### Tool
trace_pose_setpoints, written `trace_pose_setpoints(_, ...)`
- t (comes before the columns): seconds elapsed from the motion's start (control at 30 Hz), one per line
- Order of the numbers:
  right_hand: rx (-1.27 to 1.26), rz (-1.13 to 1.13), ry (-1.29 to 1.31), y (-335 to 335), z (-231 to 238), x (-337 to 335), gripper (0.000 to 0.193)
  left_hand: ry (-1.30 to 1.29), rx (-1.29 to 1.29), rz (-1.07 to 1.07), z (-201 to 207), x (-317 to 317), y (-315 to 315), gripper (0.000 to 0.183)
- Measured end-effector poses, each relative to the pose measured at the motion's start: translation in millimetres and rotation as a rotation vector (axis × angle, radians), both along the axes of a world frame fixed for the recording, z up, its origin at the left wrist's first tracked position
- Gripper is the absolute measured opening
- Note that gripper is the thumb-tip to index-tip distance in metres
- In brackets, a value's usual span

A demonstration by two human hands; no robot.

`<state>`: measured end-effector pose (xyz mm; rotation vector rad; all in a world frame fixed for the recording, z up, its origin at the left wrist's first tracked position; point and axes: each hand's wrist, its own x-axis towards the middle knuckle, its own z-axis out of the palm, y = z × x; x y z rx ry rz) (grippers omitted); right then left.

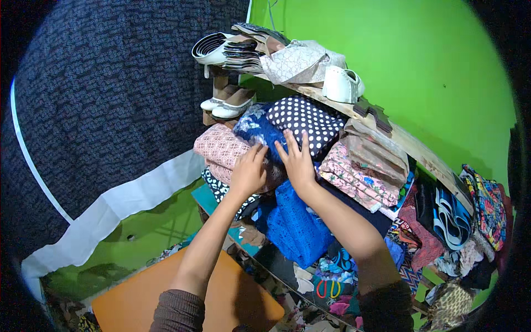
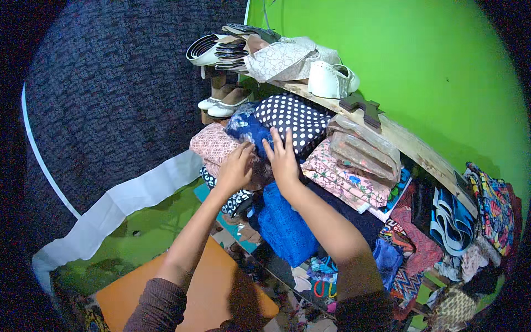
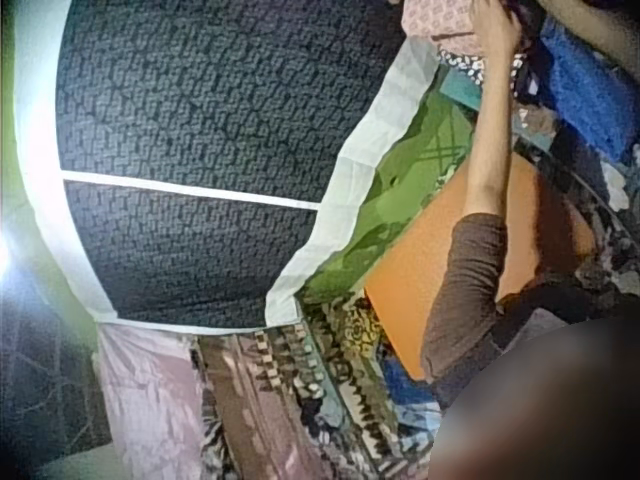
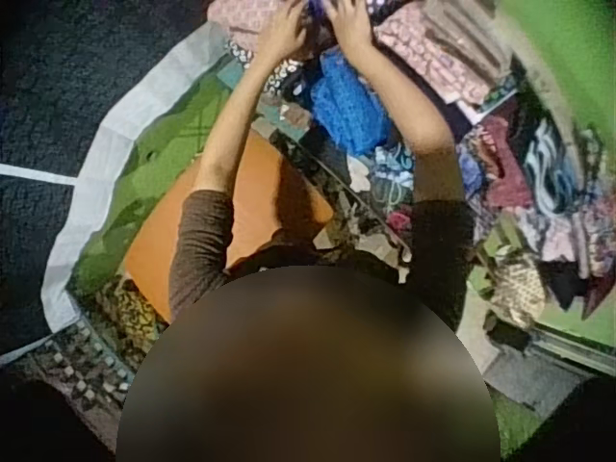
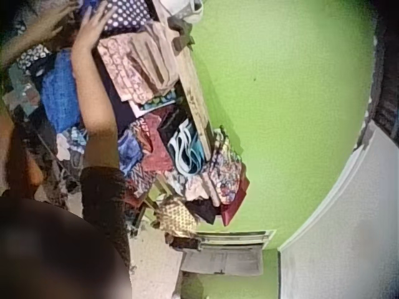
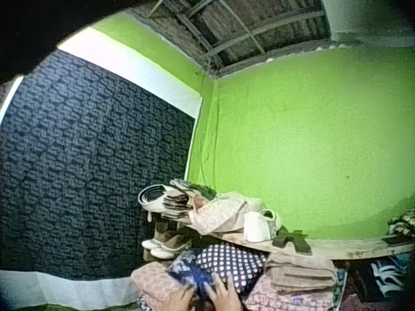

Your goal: Sorting and organizing various fabric pieces on a shelf in a workshop.

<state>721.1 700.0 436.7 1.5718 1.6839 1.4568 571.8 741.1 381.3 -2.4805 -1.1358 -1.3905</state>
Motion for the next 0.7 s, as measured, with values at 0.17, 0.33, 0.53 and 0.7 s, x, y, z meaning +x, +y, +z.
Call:
trace_pose_setpoints(0.17,0.014,-0.057,0.098,16.8,13.9,-3.4,0.056,0.043,-0.022,0.088,-1.4,-8.1,-1.6,0.063)
trace_pose_setpoints(0.33,0.023,-0.089,0.186,17.1,9.2,-10.4,0.054,0.076,-0.033,0.180,-4.2,-18.7,-16.3,0.059)
trace_pose_setpoints(0.53,-0.004,-0.054,0.260,4.3,20.1,-11.4,0.050,0.056,-0.041,0.171,0.4,-36.7,-31.4,0.048)
trace_pose_setpoints(0.7,-0.066,0.325,0.482,-18.5,19.8,-4.4,0.040,0.058,-0.020,0.169,-0.5,-34.2,-41.2,0.041)
